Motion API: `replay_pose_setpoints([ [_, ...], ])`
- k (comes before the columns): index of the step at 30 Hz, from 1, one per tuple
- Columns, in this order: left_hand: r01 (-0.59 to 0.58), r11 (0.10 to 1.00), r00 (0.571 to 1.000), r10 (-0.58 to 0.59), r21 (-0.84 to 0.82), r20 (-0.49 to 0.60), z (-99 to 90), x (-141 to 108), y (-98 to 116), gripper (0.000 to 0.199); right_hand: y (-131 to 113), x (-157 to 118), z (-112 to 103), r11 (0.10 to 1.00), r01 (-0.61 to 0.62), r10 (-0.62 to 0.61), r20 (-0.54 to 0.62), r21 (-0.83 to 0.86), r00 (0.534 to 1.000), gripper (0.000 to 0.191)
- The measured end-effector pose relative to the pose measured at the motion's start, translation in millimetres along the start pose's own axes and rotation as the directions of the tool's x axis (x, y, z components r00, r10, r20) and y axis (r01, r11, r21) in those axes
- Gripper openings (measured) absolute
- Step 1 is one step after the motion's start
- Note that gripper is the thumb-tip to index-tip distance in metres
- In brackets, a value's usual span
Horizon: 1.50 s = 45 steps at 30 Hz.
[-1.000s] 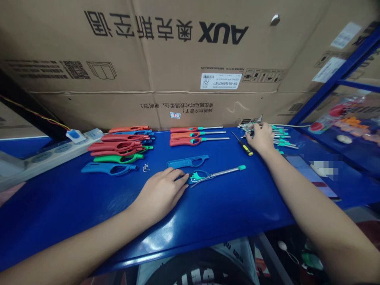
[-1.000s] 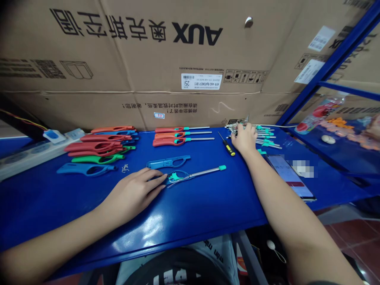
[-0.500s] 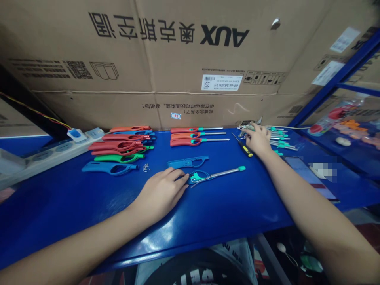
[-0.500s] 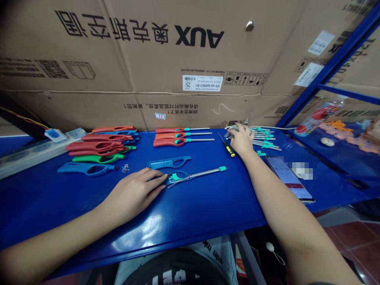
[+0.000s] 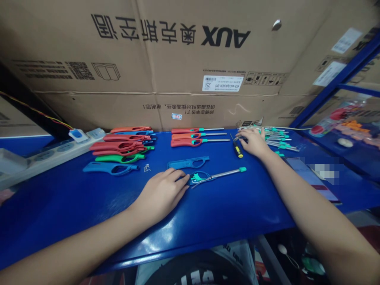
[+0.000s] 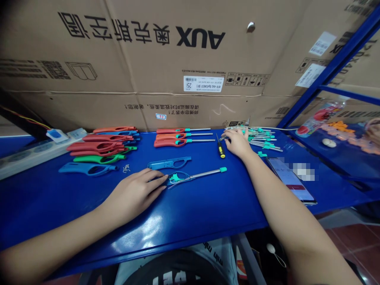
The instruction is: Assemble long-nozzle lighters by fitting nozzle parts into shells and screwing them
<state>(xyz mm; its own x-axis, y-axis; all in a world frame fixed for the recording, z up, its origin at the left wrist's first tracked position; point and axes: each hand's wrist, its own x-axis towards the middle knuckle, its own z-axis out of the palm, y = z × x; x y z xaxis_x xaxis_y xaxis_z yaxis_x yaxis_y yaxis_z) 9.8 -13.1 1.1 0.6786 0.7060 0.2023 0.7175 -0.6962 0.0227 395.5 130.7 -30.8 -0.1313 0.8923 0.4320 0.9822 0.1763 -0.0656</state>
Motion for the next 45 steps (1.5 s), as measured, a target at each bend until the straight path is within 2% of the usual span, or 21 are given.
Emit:
replay_pose_setpoints([
  [4,-0.005,1.0,1.0,0.005,-0.011,-0.012,1.8,0.0,-0.4,0.031,-4.0,1.1,-5.6,0.998,0.06,-0.06,-0.023,0.016,0.998,0.019],
  [7,0.006,0.998,1.0,-0.008,-0.056,-0.027,1.9,-0.3,-1.3,0.031,-15.6,2.3,-16.5,0.994,0.095,-0.089,-0.114,0.052,0.99,0.018],
  [9,0.026,0.989,0.999,-0.032,-0.148,-0.041,0.4,0.4,-2.4,0.032,-32.0,1.2,-27.3,0.985,0.147,-0.127,-0.192,0.091,0.973,0.021],
  [11,0.067,0.95,0.994,-0.091,-0.306,-0.067,-2.1,2.7,-3.2,0.034,-55.7,-3.6,-39.2,0.959,0.245,-0.211,-0.217,0.144,0.953,0.024],
  [13,0.133,0.85,0.975,-0.206,-0.51,-0.089,-5.3,6.3,-3.3,0.04,-84.6,-12.9,-50.5,0.895,0.371,-0.319,-0.227,0.248,0.92,0.023],
  [14,0.17,0.772,0.958,-0.275,-0.612,-0.081,-6.9,8.4,-3.0,0.044,-99.7,-19.0,-55.5,0.843,0.456,-0.406,-0.22,0.285,0.887,0.021],
  [16,0.232,0.582,0.923,-0.385,-0.779,-0.012,-10.2,12.5,-2.0,0.05,-128.7,-32.5,-64.1,0.71,0.625,-0.586,-0.219,0.323,0.78,0.019],
  [18,0.265,0.411,0.917,-0.386,-0.872,0.097,-13.3,15.4,-0.9,0.049,-152.3,-44.4,-71.3,0.592,0.737,-0.703,-0.238,0.326,0.671,0.019],
  [20,0.28,0.305,0.933,-0.308,-0.91,0.183,-16.2,16.5,-0.2,0.041,-166.9,-50.8,-77.0,0.538,0.782,-0.751,-0.243,0.315,0.614,0.018],
  [21,0.286,0.278,0.939,-0.274,-0.917,0.21,-17.4,16.4,-0.3,0.037,-170.2,-51.3,-79.0,0.532,0.791,-0.764,-0.233,0.302,0.602,0.019],
  [23,0.301,0.26,0.936,-0.267,-0.918,0.231,-18.5,15.4,-1.4,0.032,-168.1,-47.1,-80.4,0.569,0.777,-0.762,-0.182,0.269,0.621,0.027],
  [24,0.308,0.257,0.928,-0.295,-0.916,0.229,-18.3,14.8,-2.4,0.03,-163.2,-43.2,-79.5,0.617,0.745,-0.737,-0.145,0.252,0.66,0.034],
  [26,0.318,0.238,0.909,-0.352,-0.918,0.224,-16.6,13.4,-4.9,0.03,-147.6,-34.1,-74.4,0.77,0.599,-0.603,-0.055,0.219,0.796,0.044],
  [28,0.315,0.189,0.894,-0.387,-0.93,0.224,-13.9,12.3,-7.3,0.029,-128.2,-26.2,-66.0,0.921,0.355,-0.364,0.029,0.162,0.931,0.047],
  [29,0.312,0.158,0.889,-0.395,-0.937,0.23,-12.5,11.8,-8.3,0.028,-118.7,-23.2,-61.5,0.961,0.257,-0.265,0.071,0.106,0.962,0.049],
  [31,0.31,0.099,0.886,-0.392,-0.946,0.249,-10.1,10.6,-9.5,0.028,-102.3,-19.1,-53.9,0.988,0.149,-0.153,0.157,0.037,0.976,0.052],
  [35,0.311,0.019,0.881,-0.381,-0.95,0.281,-7.2,7.4,-9.1,0.03,-83.0,-14.2,-50.1,0.998,0.016,-0.032,0.293,0.056,0.956,0.054],
  [39,0.288,-0.043,0.883,-0.375,-0.957,0.283,-6.2,5.1,-6.3,0.033,-70.2,-12.1,-55.1,0.997,-0.067,0.078,0.354,-0.044,0.932,0.04],
  [41,0.295,-0.035,0.878,-0.385,-0.955,0.285,-6.7,4.6,-5.1,0.038,-63.9,-12.2,-56.9,0.977,-0.141,0.19,0.36,-0.157,0.913,0.036],
  [43,0.312,0.01,0.872,-0.4,-0.95,0.283,-7.4,4.4,-4.6,0.043,-60.6,-12.3,-57.7,0.953,-0.209,0.271,0.307,-0.221,0.912,0.036],
  [45,0.322,0.066,0.868,-0.419,-0.945,0.267,-7.8,4.4,-4.8,0.042,-63.8,-12.8,-58.0,0.969,-0.2,0.229,0.219,-0.146,0.948,0.032],
])
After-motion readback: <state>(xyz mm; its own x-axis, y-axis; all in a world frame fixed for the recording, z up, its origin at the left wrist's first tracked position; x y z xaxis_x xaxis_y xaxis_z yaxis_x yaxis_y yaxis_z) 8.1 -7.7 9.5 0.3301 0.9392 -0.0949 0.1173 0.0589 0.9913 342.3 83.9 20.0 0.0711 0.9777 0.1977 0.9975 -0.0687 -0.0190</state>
